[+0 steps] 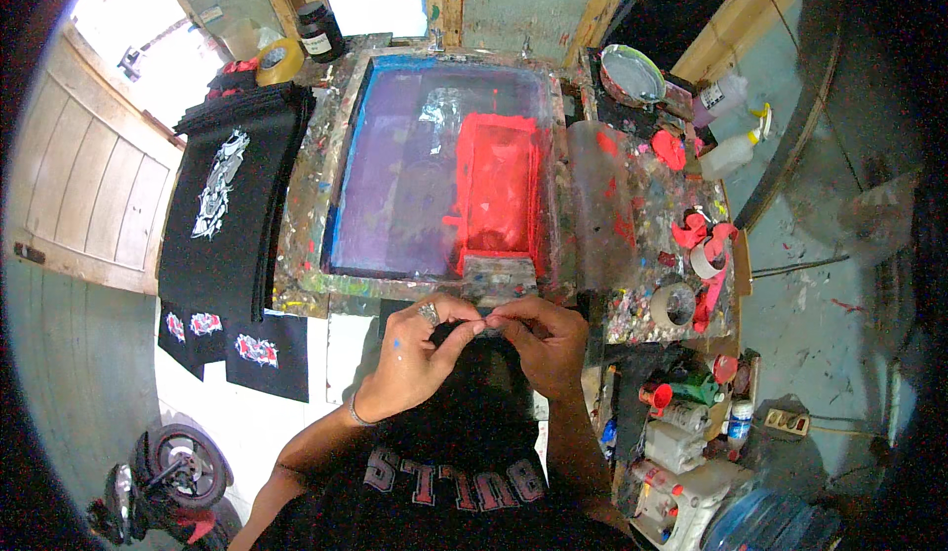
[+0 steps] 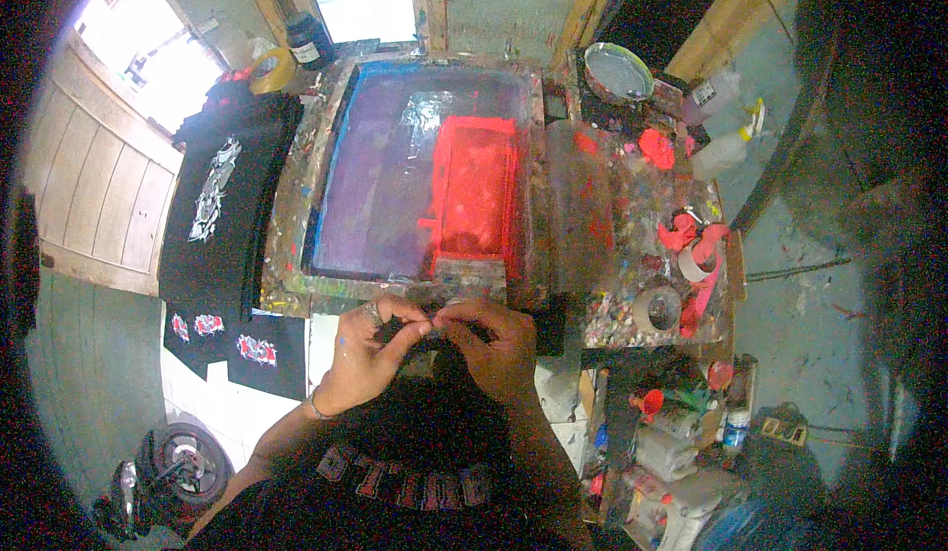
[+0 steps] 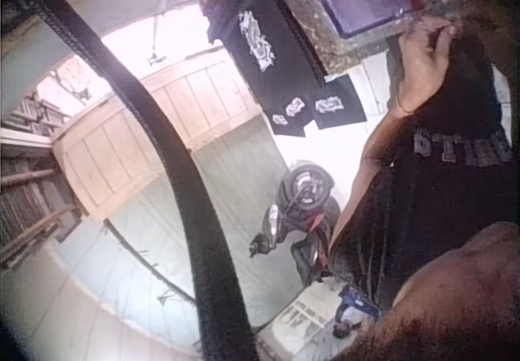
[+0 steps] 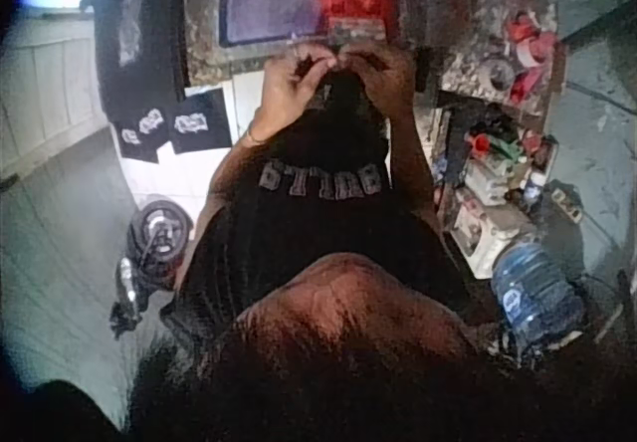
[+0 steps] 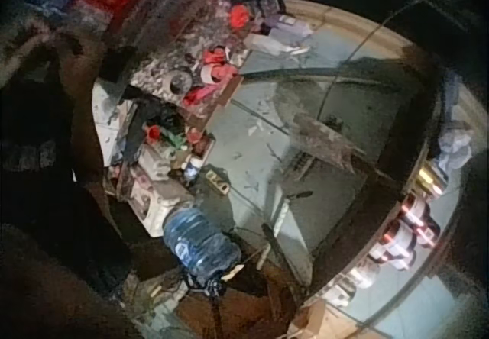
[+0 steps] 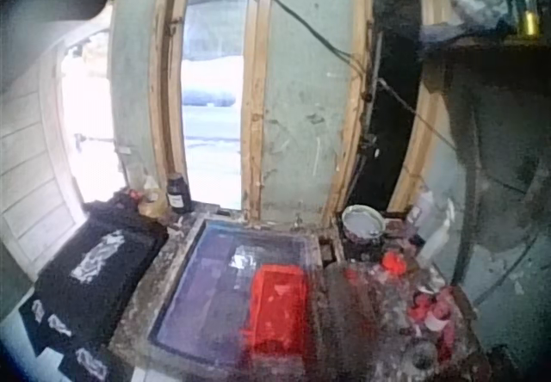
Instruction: The person performs screen printing on black t-shirts using a red ink screen and squeegee. They align the screen, pull ink across the mesh, lift the screen to reveal the printed design, and place the finished shirt aside. The process is repeated for multiple shirts.
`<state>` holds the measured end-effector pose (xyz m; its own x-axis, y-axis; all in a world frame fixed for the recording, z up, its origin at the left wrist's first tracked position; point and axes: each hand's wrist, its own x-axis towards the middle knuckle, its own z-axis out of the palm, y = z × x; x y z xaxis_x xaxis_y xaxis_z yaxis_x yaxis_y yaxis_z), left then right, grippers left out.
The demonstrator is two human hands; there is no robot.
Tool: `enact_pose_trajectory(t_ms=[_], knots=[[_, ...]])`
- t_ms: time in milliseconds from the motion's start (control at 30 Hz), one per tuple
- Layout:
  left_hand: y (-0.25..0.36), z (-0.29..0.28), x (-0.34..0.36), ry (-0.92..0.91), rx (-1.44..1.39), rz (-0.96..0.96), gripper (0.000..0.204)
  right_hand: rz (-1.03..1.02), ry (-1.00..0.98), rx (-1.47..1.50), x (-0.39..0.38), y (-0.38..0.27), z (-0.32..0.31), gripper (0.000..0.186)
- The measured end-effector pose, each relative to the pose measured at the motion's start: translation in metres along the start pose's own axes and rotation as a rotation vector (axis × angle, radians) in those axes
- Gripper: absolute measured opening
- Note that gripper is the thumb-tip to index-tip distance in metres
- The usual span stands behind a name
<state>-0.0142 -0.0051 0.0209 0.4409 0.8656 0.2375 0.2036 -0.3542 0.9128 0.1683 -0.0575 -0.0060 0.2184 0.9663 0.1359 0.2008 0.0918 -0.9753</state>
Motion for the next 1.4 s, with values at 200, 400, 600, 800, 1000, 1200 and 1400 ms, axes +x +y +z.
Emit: enact_pose_trajectory(t_ms=[200, 400, 600, 800, 1000, 1200, 1400], knots=[[-0.01, 0.0, 0.0, -0.008, -0.033, -0.105, 0.007, 0.099, 0.08, 0.081, -0.002, 0.0, 0.008, 0.023], [-0.005, -0.003, 0.011, -0.11, 0.124, 0.101, 0.003, -0.092, -0.041, -0.171, 0.011, -0.017, -0.001, 0.03], [-0.012, -0.005, 0.011, -0.152, 0.26, 0.194, 0.004, -0.067, -0.21, -0.197, 0.013, -0.003, -0.011, 0.017], [-0.015, -0.007, 0.012, -0.146, 0.106, 0.123, 0.005, -0.02, -0.211, -0.124, 0.013, 0.008, -0.005, 0.021], [-0.028, -0.021, 0.004, -0.045, 0.064, -0.059, 0.006, 0.063, -0.068, -0.071, 0.007, 0.015, -0.007, 0.05], [-0.024, -0.018, 0.007, -0.187, 0.04, -0.024, 0.008, -0.206, -0.193, -0.221, 0.015, 0.013, 0.004, 0.032], [-0.031, -0.016, 0.004, -0.155, 0.015, -0.02, 0.026, -0.074, -0.148, -0.125, 0.007, 0.018, 0.009, 0.012]])
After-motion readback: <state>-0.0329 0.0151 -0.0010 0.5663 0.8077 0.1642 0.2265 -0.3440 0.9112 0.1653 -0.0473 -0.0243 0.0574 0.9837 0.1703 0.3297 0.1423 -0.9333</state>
